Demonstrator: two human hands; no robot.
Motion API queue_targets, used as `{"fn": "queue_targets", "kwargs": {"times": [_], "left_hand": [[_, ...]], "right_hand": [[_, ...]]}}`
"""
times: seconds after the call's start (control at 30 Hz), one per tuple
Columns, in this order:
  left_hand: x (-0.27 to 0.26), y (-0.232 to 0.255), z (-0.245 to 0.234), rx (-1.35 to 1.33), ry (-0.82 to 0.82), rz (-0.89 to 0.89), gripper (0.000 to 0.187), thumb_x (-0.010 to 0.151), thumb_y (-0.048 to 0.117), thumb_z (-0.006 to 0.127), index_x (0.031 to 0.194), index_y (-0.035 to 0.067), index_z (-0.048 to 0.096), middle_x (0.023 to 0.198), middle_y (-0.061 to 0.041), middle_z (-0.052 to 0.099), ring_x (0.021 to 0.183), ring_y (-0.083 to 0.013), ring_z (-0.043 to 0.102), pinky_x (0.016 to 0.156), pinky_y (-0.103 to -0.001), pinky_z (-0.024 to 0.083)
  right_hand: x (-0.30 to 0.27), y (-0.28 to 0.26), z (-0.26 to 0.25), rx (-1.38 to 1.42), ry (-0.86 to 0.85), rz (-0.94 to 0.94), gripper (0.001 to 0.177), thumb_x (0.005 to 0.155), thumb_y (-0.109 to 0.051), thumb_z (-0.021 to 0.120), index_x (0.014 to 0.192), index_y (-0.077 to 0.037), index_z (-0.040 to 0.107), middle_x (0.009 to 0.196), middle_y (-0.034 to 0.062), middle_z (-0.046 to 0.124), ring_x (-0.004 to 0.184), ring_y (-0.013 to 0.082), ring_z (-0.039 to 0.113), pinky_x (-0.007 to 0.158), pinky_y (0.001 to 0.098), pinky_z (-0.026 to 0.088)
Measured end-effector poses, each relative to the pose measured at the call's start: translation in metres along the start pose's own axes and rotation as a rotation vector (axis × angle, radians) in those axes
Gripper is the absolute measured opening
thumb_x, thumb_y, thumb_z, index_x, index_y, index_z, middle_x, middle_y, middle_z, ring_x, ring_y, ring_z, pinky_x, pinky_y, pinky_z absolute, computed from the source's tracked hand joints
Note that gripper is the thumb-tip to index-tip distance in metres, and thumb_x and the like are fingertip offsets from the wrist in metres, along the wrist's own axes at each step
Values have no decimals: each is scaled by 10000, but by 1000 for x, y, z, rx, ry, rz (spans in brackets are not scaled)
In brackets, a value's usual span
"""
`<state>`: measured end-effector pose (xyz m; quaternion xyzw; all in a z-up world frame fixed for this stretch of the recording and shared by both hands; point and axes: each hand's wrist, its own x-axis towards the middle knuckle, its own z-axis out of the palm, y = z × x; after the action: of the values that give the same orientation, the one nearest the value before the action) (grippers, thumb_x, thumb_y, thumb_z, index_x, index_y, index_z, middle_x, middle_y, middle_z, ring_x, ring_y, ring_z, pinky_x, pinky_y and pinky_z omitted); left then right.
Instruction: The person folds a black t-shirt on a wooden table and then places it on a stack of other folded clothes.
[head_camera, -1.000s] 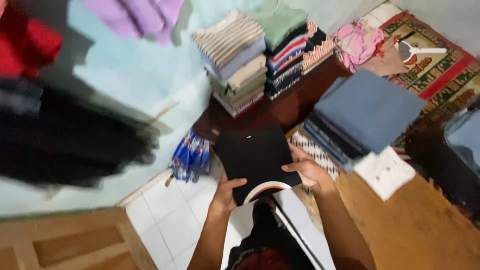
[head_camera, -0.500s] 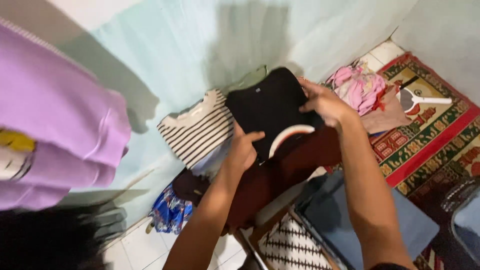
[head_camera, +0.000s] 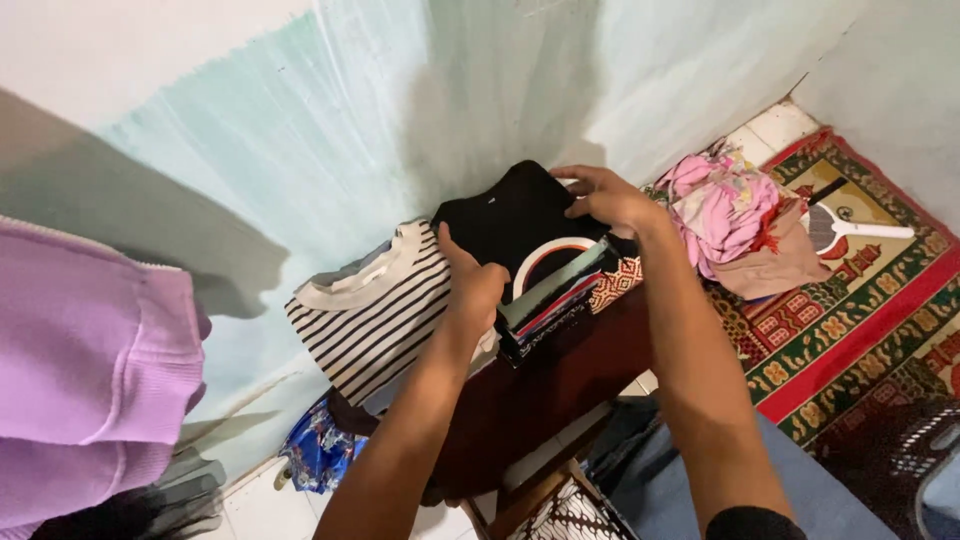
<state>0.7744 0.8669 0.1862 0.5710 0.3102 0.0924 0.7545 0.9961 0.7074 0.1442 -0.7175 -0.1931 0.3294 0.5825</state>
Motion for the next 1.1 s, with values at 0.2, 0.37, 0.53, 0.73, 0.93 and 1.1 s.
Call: {"fn": "queue_targets", "kwargs": {"times": [0.2, 0.37, 0.53, 0.73, 0.93, 1.1], "left_hand": [[-22, 30, 3, 93, -33, 36, 1132, 847, -236, 468, 1706, 179, -143, 1726, -312, -182, 1603, -497, -74, 1286, -647, 82], [-40, 43, 8, 220, -63, 50, 1132, 837, -211, 475, 1710, 211, -109, 1707, -318, -198, 1596, -504, -123, 1267, -659, 140], [-39, 25, 24, 578, -44, 201, 1154, 841, 10, 705, 1696, 144, -60, 1653, -406, -228, 1554, -603, -87, 1226, -737, 97], [-19, 18, 52, 1096, -248, 681, 652, 1074, 289, 567, 1644, 68, 342, 1705, -321, 187, 1587, -545, 135, 1173, -819, 129], [27, -18, 44, 1392, -376, 746, 562, 1104, 484, 414, 1602, 234, 481, 1691, -189, 390, 1610, -415, 249, 1225, -775, 103], [-12, 6, 2, 1410, -285, 874, 922, 801, 526, 827, 1598, 204, 492, 1621, -212, 468, 1534, -440, 385, 1208, -743, 191]], "right_hand": [[-24, -20, 5, -29, 8, -35, 787, 707, 97, 808, 1453, -95, 653, 1014, 12, 634, 947, 171, 621, 866, 288, 528], [-28, -16, 9, -29, 51, -96, 618, 752, 44, 822, 1340, -121, 725, 979, -35, 653, 929, 111, 626, 840, 254, 531], [-33, -18, 9, -61, 65, -125, 541, 803, -8, 836, 1328, -84, 727, 1042, 2, 628, 1016, 131, 620, 910, 274, 516], [-50, 0, 0, -14, 184, -168, 429, 989, -110, 720, 1415, -90, 681, 1285, 143, 692, 1237, 237, 616, 1070, 423, 493], [-64, 46, 21, -72, 367, -236, 274, 1035, -222, 740, 1298, -152, 765, 1185, 124, 760, 1134, 225, 686, 989, 416, 531], [-93, 22, 19, -83, 551, -210, 200, 1038, -335, 768, 1133, -163, 807, 953, 48, 765, 888, 144, 715, 856, 324, 547]]}}
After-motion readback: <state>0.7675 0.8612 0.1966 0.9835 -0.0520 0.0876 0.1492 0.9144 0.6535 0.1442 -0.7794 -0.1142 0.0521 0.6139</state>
